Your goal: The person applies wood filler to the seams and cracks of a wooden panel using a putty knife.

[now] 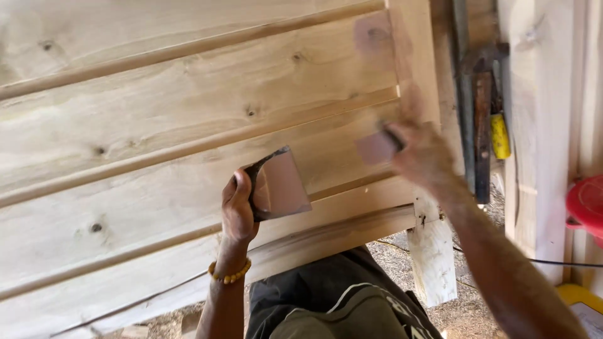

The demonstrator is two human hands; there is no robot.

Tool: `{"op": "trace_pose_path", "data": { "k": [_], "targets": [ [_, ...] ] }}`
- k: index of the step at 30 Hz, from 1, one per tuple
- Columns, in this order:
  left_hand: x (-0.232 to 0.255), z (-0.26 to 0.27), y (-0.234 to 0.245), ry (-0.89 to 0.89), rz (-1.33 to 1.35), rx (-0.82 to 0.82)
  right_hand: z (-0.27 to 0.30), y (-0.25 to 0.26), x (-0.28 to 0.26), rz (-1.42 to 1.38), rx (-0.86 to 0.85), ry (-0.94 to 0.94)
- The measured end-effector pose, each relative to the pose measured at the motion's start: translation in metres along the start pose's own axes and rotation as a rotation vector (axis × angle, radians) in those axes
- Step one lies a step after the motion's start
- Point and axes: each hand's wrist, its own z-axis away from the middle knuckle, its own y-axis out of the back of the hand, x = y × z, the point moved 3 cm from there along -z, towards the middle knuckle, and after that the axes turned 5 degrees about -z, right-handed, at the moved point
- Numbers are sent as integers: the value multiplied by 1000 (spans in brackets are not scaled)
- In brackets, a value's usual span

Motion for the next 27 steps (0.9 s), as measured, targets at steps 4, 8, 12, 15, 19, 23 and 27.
{"op": "trace_pose_path", "data": {
  "k": [4,8,12,15,19,23,27],
  "targets": [
    [-51,-9,32,-65,-158,33,16,-61,13,249,40,412],
    [-54,-2,27,-38,-148,3,23,-47,41,374,-35,456],
    [-54,-6,14,-60,-350,32,3,-26,49,328,24,536],
    [-51,2,-9,4,-287,-64,8,-35,74,332,28,528],
    [-69,-4,-32,57,25,-79,25,-5,67,398,-179,299],
    [-98,-1,-85,342,208,17,36,-17,111,-21,-57,490],
    [-119,18,-151,491,134,-113,109,-63,127,-673,135,648]
  ]
}}
